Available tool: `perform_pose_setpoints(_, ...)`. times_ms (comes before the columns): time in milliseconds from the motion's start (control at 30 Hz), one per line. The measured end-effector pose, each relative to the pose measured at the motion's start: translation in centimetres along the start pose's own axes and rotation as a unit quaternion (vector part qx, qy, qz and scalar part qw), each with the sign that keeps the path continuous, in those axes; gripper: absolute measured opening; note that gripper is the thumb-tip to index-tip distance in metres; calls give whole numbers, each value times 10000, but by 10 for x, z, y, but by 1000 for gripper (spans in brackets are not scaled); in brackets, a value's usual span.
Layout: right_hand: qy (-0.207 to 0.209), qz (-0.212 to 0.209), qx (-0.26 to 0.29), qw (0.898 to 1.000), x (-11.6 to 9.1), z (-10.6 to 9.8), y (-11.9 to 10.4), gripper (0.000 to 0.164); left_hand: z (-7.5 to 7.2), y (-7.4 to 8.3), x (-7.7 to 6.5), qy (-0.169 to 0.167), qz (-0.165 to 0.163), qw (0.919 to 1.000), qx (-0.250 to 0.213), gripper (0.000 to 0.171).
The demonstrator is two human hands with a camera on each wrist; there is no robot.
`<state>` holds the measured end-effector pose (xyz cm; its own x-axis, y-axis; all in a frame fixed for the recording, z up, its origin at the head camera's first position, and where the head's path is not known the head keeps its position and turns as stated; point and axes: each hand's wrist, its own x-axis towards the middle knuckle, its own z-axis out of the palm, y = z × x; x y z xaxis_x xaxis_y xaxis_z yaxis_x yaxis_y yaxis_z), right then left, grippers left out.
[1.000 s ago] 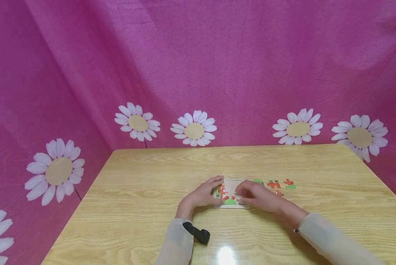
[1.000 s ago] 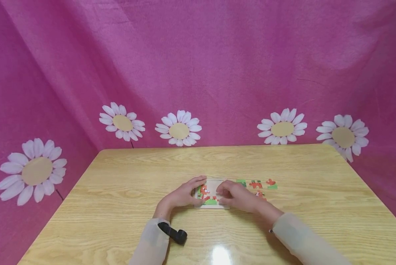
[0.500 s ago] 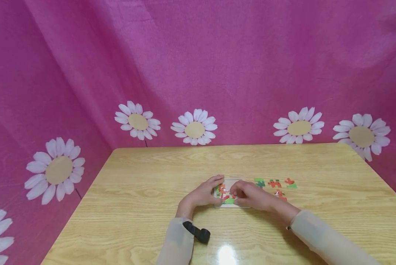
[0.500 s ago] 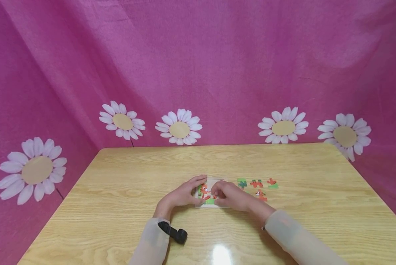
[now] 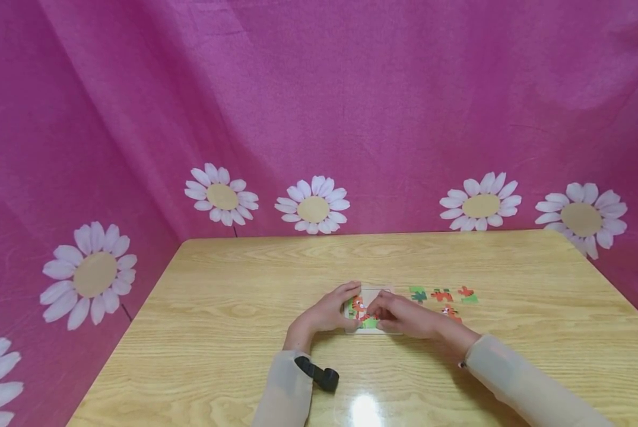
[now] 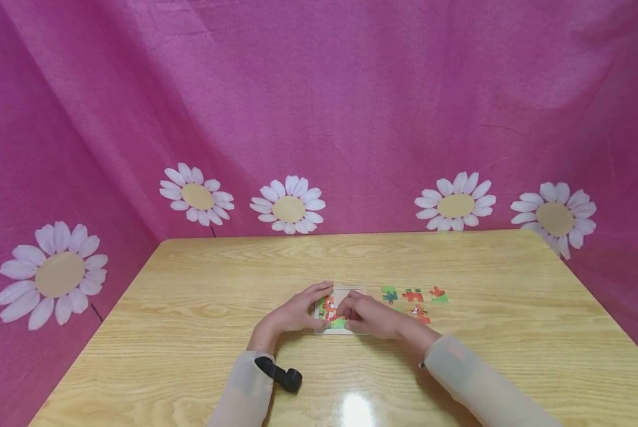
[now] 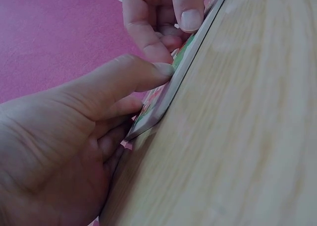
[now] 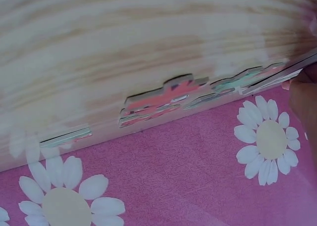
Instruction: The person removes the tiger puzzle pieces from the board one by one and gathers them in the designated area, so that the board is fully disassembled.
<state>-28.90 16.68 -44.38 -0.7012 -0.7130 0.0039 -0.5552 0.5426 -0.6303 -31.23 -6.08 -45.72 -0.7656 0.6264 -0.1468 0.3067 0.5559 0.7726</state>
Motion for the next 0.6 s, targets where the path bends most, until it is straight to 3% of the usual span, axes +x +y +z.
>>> perform_pose_setpoints(600, 291, -3, 153, 9995, -1, 0, 1, 17, 1, 0, 1, 38, -10, 10000, 52, 83)
